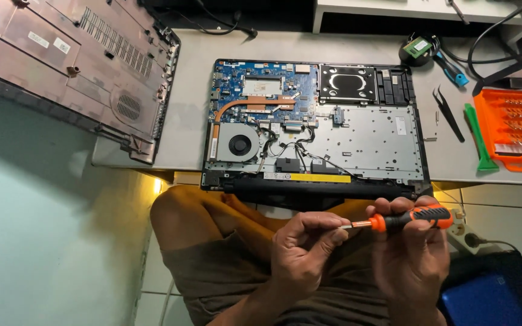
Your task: Disassembling a laptop by prying open the chassis and removing internal screws.
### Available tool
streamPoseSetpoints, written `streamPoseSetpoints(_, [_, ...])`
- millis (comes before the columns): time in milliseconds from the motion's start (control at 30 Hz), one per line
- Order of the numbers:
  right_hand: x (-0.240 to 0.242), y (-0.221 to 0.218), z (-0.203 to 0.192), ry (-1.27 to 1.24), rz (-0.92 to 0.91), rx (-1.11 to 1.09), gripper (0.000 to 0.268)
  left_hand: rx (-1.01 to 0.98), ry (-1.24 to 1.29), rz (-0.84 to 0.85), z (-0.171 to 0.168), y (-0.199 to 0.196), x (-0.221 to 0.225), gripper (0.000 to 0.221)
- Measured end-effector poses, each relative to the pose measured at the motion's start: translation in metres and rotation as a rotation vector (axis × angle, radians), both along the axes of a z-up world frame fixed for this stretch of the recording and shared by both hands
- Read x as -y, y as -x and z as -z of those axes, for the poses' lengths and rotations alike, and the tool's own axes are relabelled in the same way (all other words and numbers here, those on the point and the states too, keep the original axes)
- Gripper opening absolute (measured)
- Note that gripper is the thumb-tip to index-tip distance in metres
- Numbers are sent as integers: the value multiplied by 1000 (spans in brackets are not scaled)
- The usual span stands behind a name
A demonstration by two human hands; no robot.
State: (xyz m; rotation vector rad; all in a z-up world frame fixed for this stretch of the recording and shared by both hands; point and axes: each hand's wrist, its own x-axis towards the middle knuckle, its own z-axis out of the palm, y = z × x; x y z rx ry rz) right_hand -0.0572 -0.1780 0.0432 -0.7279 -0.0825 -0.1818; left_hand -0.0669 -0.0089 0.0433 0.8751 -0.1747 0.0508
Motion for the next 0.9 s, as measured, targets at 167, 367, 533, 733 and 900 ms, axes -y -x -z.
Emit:
streamPoseSetpoints(167, [-4, 0, 3, 15, 4, -9, 35, 15, 12, 7, 4, -1, -2, 15])
streamPoseSetpoints(367, [-5, 1, 13, 173, 90, -10, 53, -28, -65, -13, -1, -2, -4, 13])
streamPoseSetpoints(533, [-1, -6, 18, 178, 93, 9, 57, -85, -105, -14, 0, -3, -6, 11])
streamPoseSetpoints(733, [35, -93, -33, 92, 69, 102, 64, 274, -618, -163, -60, -50, -58, 35])
streamPoseSetpoints(900, [32, -222, -87, 1178, -56, 707, 52, 697, -1246, -133, -99, -180, -102, 25])
